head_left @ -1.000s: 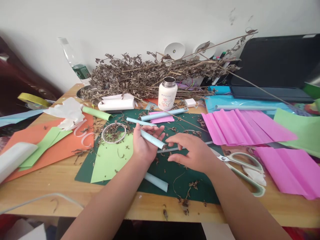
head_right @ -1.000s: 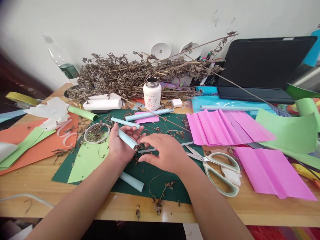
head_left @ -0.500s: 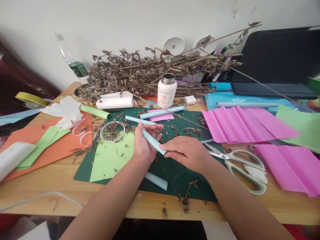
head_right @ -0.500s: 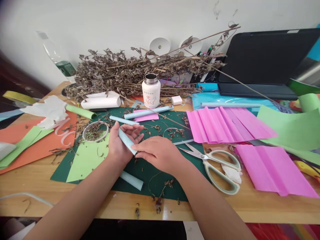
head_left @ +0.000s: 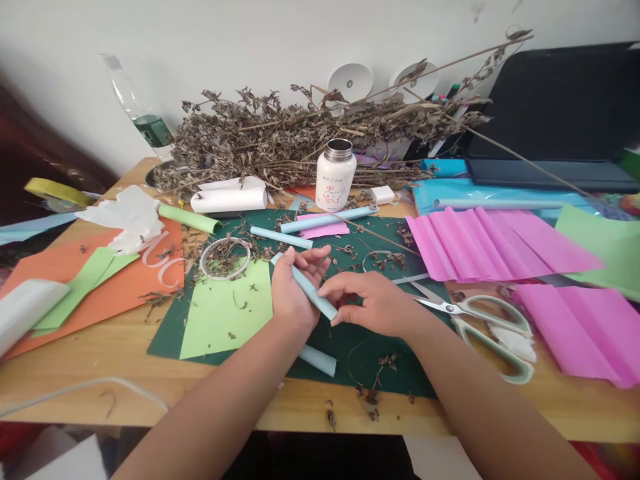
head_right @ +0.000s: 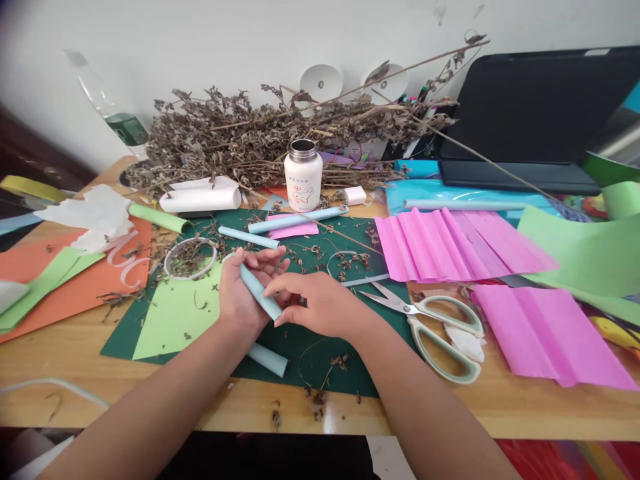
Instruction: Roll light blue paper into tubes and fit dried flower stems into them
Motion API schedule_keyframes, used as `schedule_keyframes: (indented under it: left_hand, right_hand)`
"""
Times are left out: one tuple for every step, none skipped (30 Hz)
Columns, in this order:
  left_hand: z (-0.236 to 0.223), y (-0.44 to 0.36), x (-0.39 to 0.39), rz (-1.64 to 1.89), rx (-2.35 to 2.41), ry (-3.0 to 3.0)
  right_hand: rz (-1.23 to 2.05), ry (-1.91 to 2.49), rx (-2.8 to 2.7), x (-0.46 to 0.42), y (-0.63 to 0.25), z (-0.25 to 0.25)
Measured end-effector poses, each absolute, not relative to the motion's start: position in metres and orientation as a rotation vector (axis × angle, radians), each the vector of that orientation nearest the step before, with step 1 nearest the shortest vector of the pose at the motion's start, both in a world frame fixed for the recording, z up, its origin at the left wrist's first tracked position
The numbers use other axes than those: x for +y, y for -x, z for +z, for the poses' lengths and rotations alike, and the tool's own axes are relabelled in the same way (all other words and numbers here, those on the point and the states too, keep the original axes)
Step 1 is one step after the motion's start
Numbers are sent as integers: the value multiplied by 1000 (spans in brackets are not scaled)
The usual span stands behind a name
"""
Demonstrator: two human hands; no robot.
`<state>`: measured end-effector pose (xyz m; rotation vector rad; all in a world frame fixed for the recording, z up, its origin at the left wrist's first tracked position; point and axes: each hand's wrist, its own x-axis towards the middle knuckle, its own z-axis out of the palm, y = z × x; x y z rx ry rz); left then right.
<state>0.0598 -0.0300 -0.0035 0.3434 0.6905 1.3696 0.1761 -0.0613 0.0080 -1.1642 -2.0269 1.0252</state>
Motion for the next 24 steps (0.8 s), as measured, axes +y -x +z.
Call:
schedule_keyframes:
  left_hand:
    - [-3,-59,-29,1372,695,-347]
    - [-2,-58,-27,1376,704,-346]
    - [-2,-57,-25,1378,713,-340]
    - [-1,-56,-23,1378,718,-333]
    - [0,-54,-21,1377,721,-327]
    - [0,-53,-19,1375,722,-325]
    - [0,-52,-17,1369,723,-322]
    - [0,-51,-16,1358,726,-315]
    - [0,-51,-16,1344,734,-304]
    - [0,-51,-16,1328,741,-291]
    - [0,-51,-16,1313,745,-278]
    - [-1,-51,-17,1300,745,-269]
    - [-1,-52,-17,1290,742,-264]
    - [-1,-52,-18,1286,735,-263]
    - [-2,-53,-19,1287,727,-264]
    - [-2,-53,-20,1290,718,-268]
    - [-2,-54,-20,1294,712,-270]
    - [-2,-54,-21,1297,710,-272]
    - [-3,-55,-21,1299,712,-272]
    - [-3,-55,-21,1302,714,-271]
    - [-3,-55,-22,1306,716,-271]
    - [-3,-55,-22,1312,716,-274]
    - [-2,-55,-22,1318,713,-283]
    - [-2,-55,-23,1322,708,-298]
  right_hand:
    - [1044,1149,-2000,-61,-175,6]
    - [1071,1127,-1965,-61,-175,4]
    - [1106,1098,-1929,-61,-174,2]
    - [1149,1066,-1900,-62,-174,1]
    - [1188,1038,-1884,-62,-175,1]
    - [1219,1009,-1880,-63,-176,1]
    - [1242,974,-1888,-64,-176,2]
    - [1248,936,-1900,-64,-177,2]
    - [1236,904,-1909,-65,-178,3]
    - [1205,885,-1917,-65,-178,4]
    - [1163,883,-1922,-65,-177,4]
    - [1111,898,-1927,-65,-177,4]
    - [1055,925,-1934,-64,-175,4]
    - [997,949,-1940,-64,-174,4]
    - [942,967,-1947,-64,-173,3]
    - [885,981,-1964,-63,-171,3]
    - [824,993,-1989,-63,-170,2]
    - [760,1006,-2016,-63,-169,2]
    - [699,1020,-2040,-63,-168,1]
    - [642,1034,-2058,-63,-167,1]
    - [598,1047,-2069,-64,-167,1]
    - [569,1055,-2070,-64,-166,1]
    - [558,1057,-2066,-64,-166,1]
    - [566,1049,-2060,-65,-166,1]
